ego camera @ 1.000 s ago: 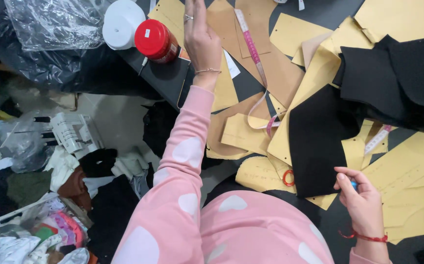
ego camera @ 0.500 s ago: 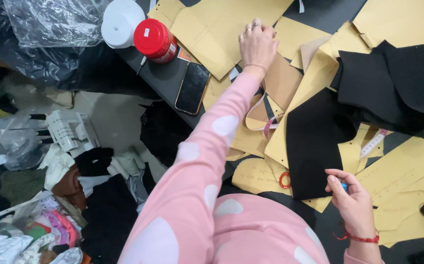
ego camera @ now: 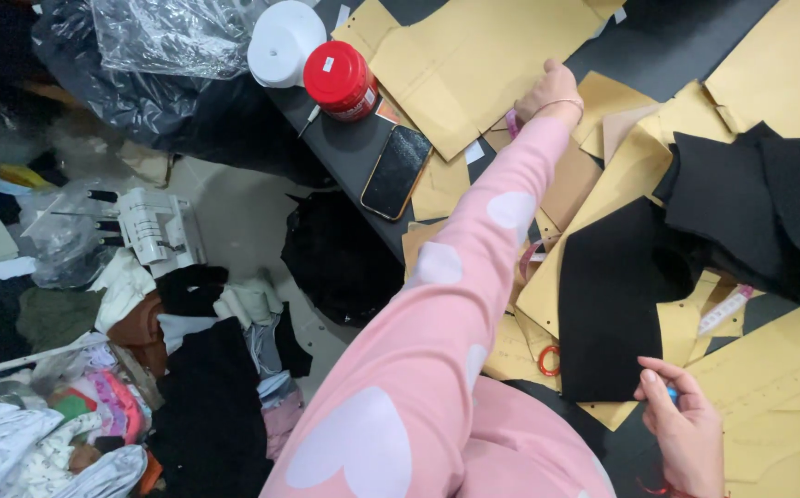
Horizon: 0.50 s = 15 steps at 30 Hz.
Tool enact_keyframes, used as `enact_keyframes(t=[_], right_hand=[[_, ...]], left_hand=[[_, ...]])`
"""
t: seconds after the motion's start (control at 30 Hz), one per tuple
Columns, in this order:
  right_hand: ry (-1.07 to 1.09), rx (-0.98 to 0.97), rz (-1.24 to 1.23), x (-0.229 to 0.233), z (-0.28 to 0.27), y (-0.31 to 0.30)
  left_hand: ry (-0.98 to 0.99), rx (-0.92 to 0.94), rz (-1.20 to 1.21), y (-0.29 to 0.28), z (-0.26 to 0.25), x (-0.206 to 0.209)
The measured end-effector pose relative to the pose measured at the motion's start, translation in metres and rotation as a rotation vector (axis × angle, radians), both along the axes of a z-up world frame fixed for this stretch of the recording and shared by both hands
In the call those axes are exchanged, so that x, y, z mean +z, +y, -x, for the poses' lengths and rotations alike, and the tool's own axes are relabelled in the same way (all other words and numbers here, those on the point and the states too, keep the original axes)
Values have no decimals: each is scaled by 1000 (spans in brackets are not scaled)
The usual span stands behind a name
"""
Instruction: Marking fabric with chalk using paper patterns and then cutting out the pieces with an electric rotary cutter and scissors.
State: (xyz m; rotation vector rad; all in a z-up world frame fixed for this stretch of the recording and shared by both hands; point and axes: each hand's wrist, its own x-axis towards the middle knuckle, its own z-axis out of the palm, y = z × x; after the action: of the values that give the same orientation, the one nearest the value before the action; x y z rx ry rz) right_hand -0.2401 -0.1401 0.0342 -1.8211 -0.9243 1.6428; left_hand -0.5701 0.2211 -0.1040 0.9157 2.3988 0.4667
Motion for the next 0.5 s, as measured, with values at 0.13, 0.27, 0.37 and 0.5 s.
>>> enact_keyframes(t=[0.13,0.27,0.37,0.5], right_hand=[[-54,15,28,9,11,5],[-7,1,31,-1,7,4],[-12,5,16,-10,7,7],[-50,31,20,0,17,12]], left_hand=[[-42,-164,-219,-59,5,54],[158,-158,-977,-148,-5,103],[342,-406,-1044,-217,-2,120],[411,-665,-815,-255,1,89]])
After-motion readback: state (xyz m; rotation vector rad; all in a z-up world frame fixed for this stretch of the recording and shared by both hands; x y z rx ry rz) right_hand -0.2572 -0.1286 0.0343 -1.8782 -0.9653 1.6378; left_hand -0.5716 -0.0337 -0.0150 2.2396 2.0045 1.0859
